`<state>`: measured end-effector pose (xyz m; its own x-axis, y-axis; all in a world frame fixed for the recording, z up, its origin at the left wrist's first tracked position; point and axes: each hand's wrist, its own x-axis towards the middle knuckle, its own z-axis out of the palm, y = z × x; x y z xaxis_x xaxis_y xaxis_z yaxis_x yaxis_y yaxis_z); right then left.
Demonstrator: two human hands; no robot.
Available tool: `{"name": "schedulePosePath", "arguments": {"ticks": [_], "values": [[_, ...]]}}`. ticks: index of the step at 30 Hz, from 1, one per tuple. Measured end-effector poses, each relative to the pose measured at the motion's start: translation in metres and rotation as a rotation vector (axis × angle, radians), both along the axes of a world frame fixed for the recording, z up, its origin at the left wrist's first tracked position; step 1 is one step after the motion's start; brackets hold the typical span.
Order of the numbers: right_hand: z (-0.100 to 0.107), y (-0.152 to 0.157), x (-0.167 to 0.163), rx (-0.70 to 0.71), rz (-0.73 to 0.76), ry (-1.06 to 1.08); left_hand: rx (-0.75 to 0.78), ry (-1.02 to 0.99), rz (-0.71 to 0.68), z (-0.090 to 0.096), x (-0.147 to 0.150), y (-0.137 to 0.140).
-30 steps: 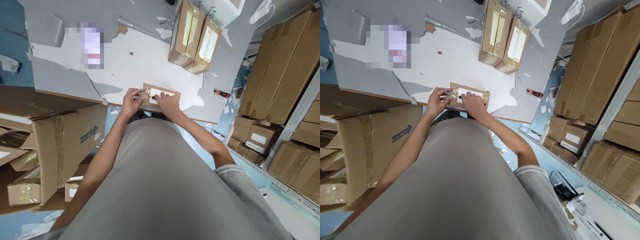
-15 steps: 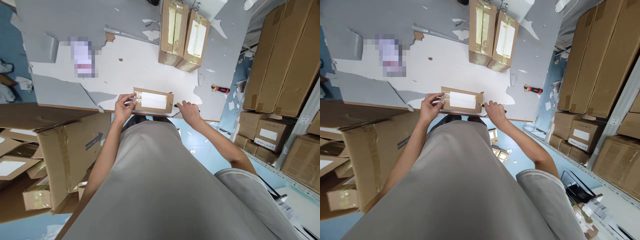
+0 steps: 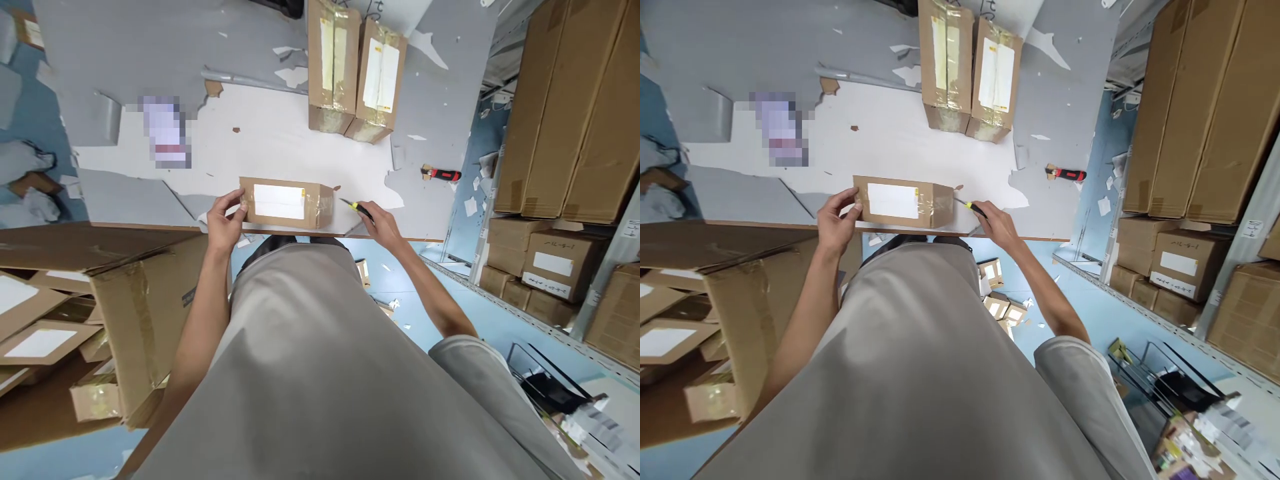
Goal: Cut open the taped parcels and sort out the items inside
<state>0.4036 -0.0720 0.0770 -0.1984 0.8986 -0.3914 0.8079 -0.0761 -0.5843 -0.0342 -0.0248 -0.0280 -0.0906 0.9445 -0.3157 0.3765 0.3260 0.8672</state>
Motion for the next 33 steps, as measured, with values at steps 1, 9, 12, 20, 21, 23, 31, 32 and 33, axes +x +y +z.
{"name": "schedulePosePath", "arguments": {"ticks": [1, 9, 12, 20, 21, 23, 31, 32, 33], "values": [[-0.015, -0.005, -0.006, 0.006, -0.153, 0.121, 0.002, 0.011, 0.014, -0.001, -0.006, 0.0], [-0.08, -0.006, -0.103, -0.183, -0.637, 0.652, -0.025, 0.09, -0.011, 0.003, -0.034, 0.008], [-0.064, -0.005, -0.118, -0.12, -0.653, 0.626, -0.002, 0.115, -0.048, -0.001, -0.031, 0.013], [0.024, 0.001, -0.103, 0.08, -0.456, 0.012, -0.114, -0.019, -0.249, -0.031, 0.047, 0.027], [0.033, 0.003, -0.106, 0.072, -0.408, -0.066, -0.161, -0.026, -0.291, -0.033, 0.056, 0.027], [0.046, 0.007, -0.116, 0.042, -0.341, -0.165, -0.225, -0.019, -0.361, -0.034, 0.064, 0.029], [0.054, 0.012, -0.142, 0.018, -0.314, -0.31, 0.004, -0.15, -0.317, 0.031, 0.05, 0.061], [0.056, 0.011, -0.142, 0.011, -0.302, -0.343, 0.02, -0.152, -0.337, 0.041, 0.052, 0.067], [0.06, 0.011, -0.142, -0.001, -0.296, -0.386, 0.03, -0.156, -0.361, 0.049, 0.055, 0.073]]}}
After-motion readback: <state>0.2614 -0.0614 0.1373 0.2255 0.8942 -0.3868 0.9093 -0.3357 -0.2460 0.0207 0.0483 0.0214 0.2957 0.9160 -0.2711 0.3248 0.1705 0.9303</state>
